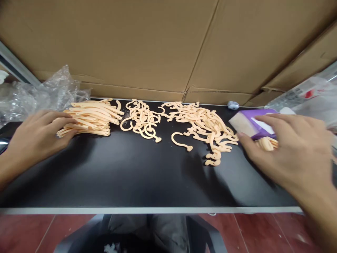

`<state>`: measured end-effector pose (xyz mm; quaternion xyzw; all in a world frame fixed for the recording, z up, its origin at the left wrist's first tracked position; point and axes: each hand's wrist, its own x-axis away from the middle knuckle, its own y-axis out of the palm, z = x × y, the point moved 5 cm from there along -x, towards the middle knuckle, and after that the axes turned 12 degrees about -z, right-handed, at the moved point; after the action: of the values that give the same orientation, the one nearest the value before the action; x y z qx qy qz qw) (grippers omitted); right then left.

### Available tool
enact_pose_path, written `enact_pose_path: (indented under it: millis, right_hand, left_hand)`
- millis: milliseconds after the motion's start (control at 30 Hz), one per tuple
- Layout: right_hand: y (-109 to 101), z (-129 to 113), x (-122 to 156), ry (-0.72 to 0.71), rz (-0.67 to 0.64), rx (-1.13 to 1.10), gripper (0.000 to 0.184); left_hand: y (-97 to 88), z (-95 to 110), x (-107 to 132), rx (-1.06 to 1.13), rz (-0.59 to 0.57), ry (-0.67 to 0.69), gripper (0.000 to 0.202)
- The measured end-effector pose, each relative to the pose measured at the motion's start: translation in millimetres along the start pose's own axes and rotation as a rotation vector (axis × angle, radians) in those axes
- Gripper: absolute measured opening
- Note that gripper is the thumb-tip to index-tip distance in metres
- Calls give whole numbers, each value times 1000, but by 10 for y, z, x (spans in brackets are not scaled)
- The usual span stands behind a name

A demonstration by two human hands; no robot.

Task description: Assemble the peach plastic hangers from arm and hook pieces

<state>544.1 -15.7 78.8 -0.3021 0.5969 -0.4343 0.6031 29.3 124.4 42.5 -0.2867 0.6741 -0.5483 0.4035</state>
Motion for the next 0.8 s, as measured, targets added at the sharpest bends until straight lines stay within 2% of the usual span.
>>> enact_pose_path:
  millis: [100, 233, 333, 367, 400, 433, 467, 500, 567, 667, 733, 800]
  right_hand:
    - [-83, -597, -82, -247, 142, -70, 36]
    - [29, -1059, -253, -347, 129, -196, 23]
    - [197, -1320, -415, -385, 69, -293, 20]
    - [254, -1390, -459, -386, 64, -322, 18]
    - [311, -1448, -491, -380, 56, -356, 17]
    - [370, -1500, -510, -382, 35, -390, 16]
    - [423, -1547, -511, -394, 8, -417, 16]
    - [466, -1579, -497, -405, -15, -439, 16]
    - [522, -1614, -440, -435, -55, -470, 15]
    - [554, -1594, -363, -437, -97, -523, 14]
    - [569, -1574, -347, -423, -125, -554, 14]
    - [584, -1575, -348, -420, -150, -569, 15]
  left_hand:
    - [2, -27, 9, 1, 35, -15, 26]
    - [-225, 90, 114, 53, 98, -27, 32]
    - [-401, 429, 168, 68, 141, 77, 35]
    - [-467, 585, 170, 78, 197, 134, 31]
    - [-488, 744, 142, 94, 175, 182, 30]
    - [-529, 874, 105, 153, 212, 183, 23]
    - [-525, 999, 40, 241, 173, 189, 15]
    - [-502, 1106, -40, 365, 120, 188, 9]
    - [-407, 1231, -216, 682, 39, 109, 12]
    - [-170, 1353, -448, 1087, -73, 73, 14]
    - [2, 1388, -540, 1201, -142, 58, 16]
    - [138, 1405, -570, 1220, -208, 58, 19]
